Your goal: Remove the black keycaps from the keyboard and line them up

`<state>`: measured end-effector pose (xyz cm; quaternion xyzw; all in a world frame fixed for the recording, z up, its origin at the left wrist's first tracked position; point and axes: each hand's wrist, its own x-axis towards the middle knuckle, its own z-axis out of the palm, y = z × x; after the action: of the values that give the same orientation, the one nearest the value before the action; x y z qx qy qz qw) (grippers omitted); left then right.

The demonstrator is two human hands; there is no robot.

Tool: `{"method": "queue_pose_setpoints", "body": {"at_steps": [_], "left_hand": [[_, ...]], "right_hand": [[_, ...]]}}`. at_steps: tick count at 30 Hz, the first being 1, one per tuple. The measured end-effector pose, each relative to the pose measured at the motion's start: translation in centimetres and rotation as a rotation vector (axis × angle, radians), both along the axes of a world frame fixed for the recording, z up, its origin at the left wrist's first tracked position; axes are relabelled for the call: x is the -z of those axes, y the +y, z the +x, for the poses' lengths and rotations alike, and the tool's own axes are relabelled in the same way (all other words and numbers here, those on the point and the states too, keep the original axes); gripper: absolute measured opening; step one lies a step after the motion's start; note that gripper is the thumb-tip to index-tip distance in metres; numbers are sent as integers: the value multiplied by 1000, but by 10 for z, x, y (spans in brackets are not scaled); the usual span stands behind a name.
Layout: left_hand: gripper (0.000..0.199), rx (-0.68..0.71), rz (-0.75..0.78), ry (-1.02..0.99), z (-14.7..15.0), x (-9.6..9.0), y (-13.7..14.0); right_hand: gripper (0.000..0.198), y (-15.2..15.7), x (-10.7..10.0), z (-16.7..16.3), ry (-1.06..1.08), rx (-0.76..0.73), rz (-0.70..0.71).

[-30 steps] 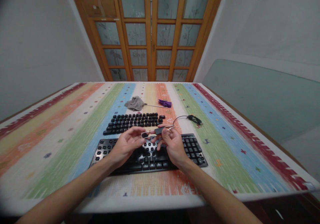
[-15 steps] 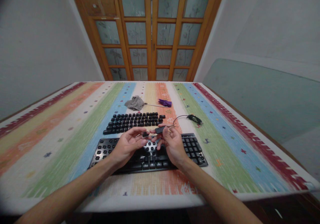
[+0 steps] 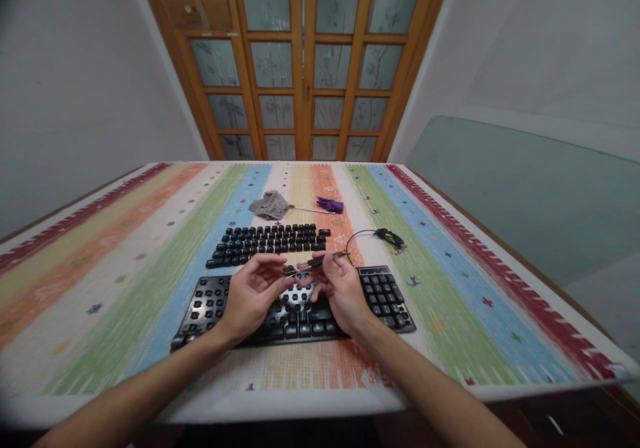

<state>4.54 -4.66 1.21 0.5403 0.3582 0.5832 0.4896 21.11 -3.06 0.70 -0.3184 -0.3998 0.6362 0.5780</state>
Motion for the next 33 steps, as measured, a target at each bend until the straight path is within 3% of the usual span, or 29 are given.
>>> {"method": "queue_pose_setpoints", "body": {"at_steps": [4,11,20,26,33], "left_hand": [[32,-16,-15,1,0,0,1],[40,133,-226,-241,2,2,8],[42,-40,-78,-65,2,2,3],[36,-97,6,-3,7,5,-1],[40,-35,-144,-137,5,7,5]], "right_hand": [[43,1,1,1,0,12,-11],[44,-1,2,-1,56,44,22],[47,-3,1,-3,91,14,-33],[44,-2,2,-5,31,75,-30],[39,-5,3,-6,-41,115,27]]}}
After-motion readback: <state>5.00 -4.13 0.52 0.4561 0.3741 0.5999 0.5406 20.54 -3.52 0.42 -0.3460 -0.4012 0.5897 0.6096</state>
